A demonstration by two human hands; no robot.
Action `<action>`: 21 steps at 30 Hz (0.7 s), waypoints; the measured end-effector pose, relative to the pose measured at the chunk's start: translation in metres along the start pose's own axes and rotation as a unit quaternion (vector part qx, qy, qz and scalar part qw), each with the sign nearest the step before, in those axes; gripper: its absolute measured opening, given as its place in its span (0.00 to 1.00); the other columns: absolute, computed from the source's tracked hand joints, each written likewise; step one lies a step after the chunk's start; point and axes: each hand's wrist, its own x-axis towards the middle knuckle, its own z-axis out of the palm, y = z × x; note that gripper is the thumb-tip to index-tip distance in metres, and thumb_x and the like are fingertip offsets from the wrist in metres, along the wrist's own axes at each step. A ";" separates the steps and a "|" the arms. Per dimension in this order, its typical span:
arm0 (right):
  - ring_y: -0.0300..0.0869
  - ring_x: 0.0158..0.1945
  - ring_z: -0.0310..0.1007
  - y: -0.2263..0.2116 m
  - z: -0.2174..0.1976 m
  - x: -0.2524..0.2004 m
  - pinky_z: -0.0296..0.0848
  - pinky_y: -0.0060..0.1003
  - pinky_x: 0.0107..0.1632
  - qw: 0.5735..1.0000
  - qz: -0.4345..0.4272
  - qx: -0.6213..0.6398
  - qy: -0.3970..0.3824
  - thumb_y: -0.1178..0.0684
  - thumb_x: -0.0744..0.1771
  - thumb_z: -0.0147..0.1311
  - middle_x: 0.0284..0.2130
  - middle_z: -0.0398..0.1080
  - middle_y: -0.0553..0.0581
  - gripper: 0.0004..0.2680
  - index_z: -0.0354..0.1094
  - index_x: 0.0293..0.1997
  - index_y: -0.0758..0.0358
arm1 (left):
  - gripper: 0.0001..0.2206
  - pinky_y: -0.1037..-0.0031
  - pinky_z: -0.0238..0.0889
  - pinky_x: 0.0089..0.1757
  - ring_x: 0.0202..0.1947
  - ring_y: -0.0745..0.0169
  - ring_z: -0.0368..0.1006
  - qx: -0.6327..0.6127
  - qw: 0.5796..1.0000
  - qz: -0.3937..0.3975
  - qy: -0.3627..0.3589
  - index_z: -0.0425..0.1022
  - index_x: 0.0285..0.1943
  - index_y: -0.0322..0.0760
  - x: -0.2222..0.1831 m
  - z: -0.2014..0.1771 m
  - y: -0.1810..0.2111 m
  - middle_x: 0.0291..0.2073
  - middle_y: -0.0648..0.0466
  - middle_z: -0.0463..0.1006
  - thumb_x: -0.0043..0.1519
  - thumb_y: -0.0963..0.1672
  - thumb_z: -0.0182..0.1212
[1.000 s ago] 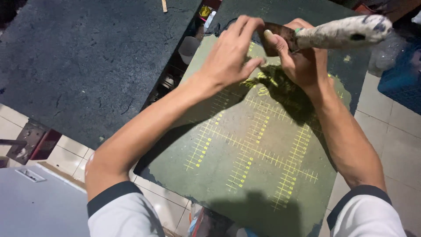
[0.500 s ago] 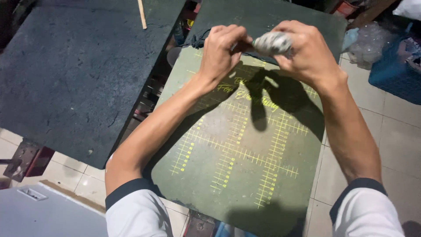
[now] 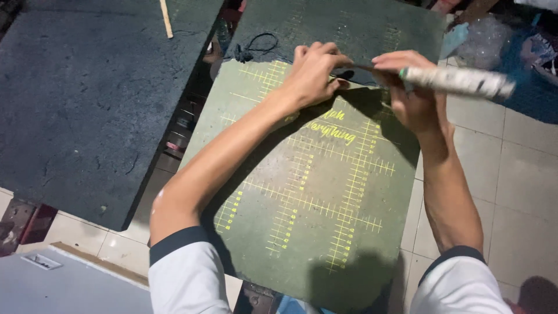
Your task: A person uses a hand scraper to remove residue from a green printing mat with grid lines.
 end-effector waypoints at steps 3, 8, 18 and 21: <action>0.58 0.53 0.77 0.003 0.002 -0.018 0.76 0.48 0.61 0.998 0.001 0.047 0.034 0.72 0.71 0.56 0.48 0.75 0.73 0.03 0.72 0.49 0.78 | 0.12 0.49 0.53 0.50 0.52 0.48 0.68 -0.014 0.999 0.009 -0.044 0.87 0.46 0.47 0.021 0.015 0.005 0.45 0.54 0.78 0.53 0.47 0.76; 0.60 0.50 0.75 -0.011 -0.007 -0.041 0.73 0.52 0.54 0.994 -0.011 -0.107 -0.015 0.69 0.71 0.51 0.49 0.75 0.72 0.08 0.74 0.54 0.75 | 0.04 0.48 0.58 0.41 0.41 0.50 0.75 -0.025 0.997 0.072 0.027 0.83 0.25 0.47 0.033 0.033 -0.006 0.30 0.61 0.81 0.47 0.40 0.71; 0.63 0.60 0.73 -0.023 0.009 -0.053 0.73 0.55 0.63 0.964 0.000 -0.247 -0.100 0.59 0.71 0.54 0.56 0.73 0.72 0.10 0.71 0.56 0.75 | 0.09 0.53 0.60 0.41 0.42 0.48 0.71 0.177 0.973 0.145 0.045 0.74 0.42 0.39 0.029 0.058 -0.007 0.42 0.52 0.76 0.64 0.47 0.62; 0.63 0.64 0.70 -0.022 0.012 -0.053 0.70 0.57 0.64 0.952 0.016 -0.271 -0.144 0.55 0.71 0.52 0.60 0.71 0.71 0.12 0.68 0.60 0.72 | 0.11 0.52 0.60 0.42 0.45 0.47 0.71 0.204 0.968 0.135 0.052 0.73 0.43 0.41 0.032 0.068 -0.013 0.43 0.52 0.75 0.65 0.50 0.62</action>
